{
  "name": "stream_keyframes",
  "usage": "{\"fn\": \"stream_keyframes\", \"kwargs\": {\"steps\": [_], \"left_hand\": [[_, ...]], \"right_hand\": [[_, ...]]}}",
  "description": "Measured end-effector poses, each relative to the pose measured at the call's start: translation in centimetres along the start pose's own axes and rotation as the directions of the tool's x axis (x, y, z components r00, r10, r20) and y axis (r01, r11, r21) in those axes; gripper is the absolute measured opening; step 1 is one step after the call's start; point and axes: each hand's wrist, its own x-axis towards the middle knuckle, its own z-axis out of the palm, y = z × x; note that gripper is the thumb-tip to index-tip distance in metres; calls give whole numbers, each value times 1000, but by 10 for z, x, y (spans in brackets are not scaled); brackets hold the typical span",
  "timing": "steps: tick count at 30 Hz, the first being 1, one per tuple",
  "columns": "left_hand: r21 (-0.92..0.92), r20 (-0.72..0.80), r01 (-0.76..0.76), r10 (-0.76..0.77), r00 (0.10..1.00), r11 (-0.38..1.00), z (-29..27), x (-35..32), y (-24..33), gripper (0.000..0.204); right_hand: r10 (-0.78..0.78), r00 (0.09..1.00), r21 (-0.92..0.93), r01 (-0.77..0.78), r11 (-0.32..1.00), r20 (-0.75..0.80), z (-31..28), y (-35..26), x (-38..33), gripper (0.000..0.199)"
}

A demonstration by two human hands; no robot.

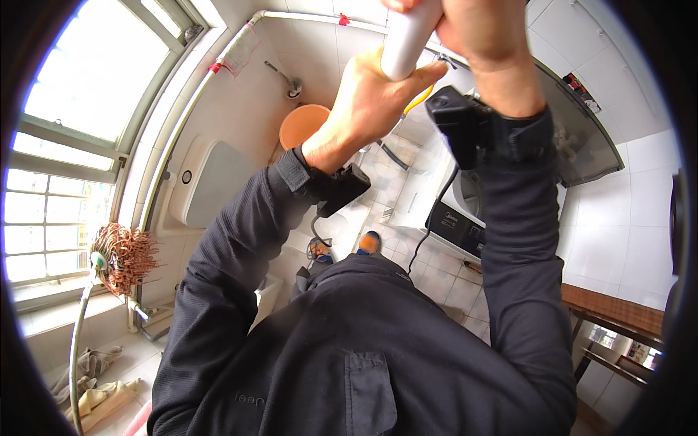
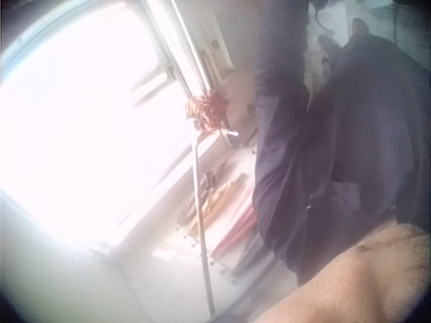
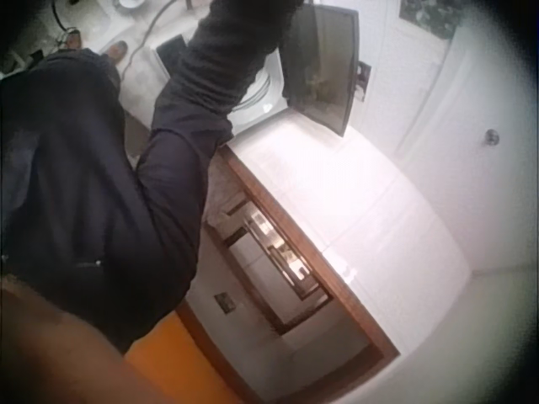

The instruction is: The person mops the tiled floor of a small laundry area using a spin mop. They repeatedly wring the mop head by twisting the handle, then mop the floor around a washing machine and a squat toilet. The person also briefly turns the water tap on and off.

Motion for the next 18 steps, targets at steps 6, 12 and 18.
{"fn": "stream_keyframes", "kwargs": {"steps": [6,12,18], "left_hand": [[34,76,-53,50,996,998,2,19,9,33],[87,112,119,-128,985,989,18,32,-86,36],[-73,145,207,-195,970,976,33,47,-105,36]], "right_hand": [[-30,999,-14,29,999,-42,-14,-6,9,27],[-380,923,-561,344,753,57,-35,92,-16,28],[-66,998,-521,55,852,-2,-60,103,-22,24]]}}
